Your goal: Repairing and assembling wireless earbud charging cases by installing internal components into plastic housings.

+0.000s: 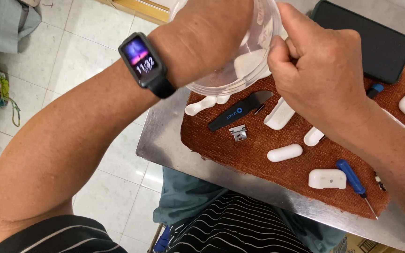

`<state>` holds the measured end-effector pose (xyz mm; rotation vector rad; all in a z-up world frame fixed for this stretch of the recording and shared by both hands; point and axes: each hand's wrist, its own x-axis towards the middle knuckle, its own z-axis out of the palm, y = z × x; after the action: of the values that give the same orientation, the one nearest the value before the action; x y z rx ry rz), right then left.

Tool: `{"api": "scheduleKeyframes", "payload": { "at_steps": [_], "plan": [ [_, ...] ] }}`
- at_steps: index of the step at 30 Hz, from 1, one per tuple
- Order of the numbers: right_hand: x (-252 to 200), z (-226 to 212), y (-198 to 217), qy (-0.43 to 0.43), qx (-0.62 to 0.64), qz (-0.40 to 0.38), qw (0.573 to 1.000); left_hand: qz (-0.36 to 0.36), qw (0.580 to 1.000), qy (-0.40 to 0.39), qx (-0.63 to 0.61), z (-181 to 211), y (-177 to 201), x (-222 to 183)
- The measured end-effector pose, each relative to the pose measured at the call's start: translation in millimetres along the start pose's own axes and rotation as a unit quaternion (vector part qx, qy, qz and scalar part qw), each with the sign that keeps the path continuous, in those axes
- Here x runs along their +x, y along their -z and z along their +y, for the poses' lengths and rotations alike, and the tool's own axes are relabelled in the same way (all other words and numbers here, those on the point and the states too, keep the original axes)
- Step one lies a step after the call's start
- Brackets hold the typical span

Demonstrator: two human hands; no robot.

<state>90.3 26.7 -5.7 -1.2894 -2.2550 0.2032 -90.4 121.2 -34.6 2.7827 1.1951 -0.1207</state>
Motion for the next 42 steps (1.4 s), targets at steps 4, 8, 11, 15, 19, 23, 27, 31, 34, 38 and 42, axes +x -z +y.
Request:
{"api": "scheduleKeyframes", "payload": {
  "at_steps": [4,8,11,15,19,23,27,31,34,38,42],
  "plan": [
    [0.3,-4.0,-2.8,-0.007,-0.02,0.011,1.0,-0.019,0.999,0.007,0.044,13.1,3.9,-1.3],
    [-5.1,-3.0,-7.2,-0.027,-0.063,0.007,0.998,-0.071,0.994,0.019,0.084,20.2,15.9,-9.2],
    [-4.5,-2.3,-11.6,-0.005,-0.094,0.035,0.995,-0.075,0.987,0.018,0.138,7.6,-3.3,-5.9],
    [-2.5,-6.4,-9.4,0.004,-0.108,0.034,0.994,-0.044,0.983,-0.007,0.18,4.5,4.2,-4.7],
    [-4.0,-5.8,-8.5,0.003,-0.132,0.037,0.991,-0.001,0.992,0.018,0.123,1.8,4.5,2.4],
    [-6.8,-2.6,-10.0,0.012,-0.146,0.042,0.988,-0.004,0.953,-0.098,0.288,5.9,14.9,-13.5],
    [-5.9,-4.8,-9.7,0.002,-0.135,0.035,0.99,-0.067,0.959,-0.071,0.267,10.9,15.8,-12.2],
    [-6.6,-4.9,-8.9,-0.006,-0.14,0.031,0.99,0.016,0.945,-0.058,0.321,-2.4,-1.0,-8.6],
    [-6.1,-6.2,-8.6,-0.014,-0.129,0.022,0.991,0.129,0.924,-0.054,0.357,-10.1,-13.9,-6.8],
    [-6.1,-4.9,-8.8,-0.012,-0.146,0.017,0.989,0.062,0.953,-0.055,0.293,-6.2,-8.5,-7.5],
    [-8.3,-1.9,-10.6,-0.016,-0.152,0.015,0.988,-0.031,0.977,-0.034,0.207,6.0,8.0,-20.9]
  ]
}}
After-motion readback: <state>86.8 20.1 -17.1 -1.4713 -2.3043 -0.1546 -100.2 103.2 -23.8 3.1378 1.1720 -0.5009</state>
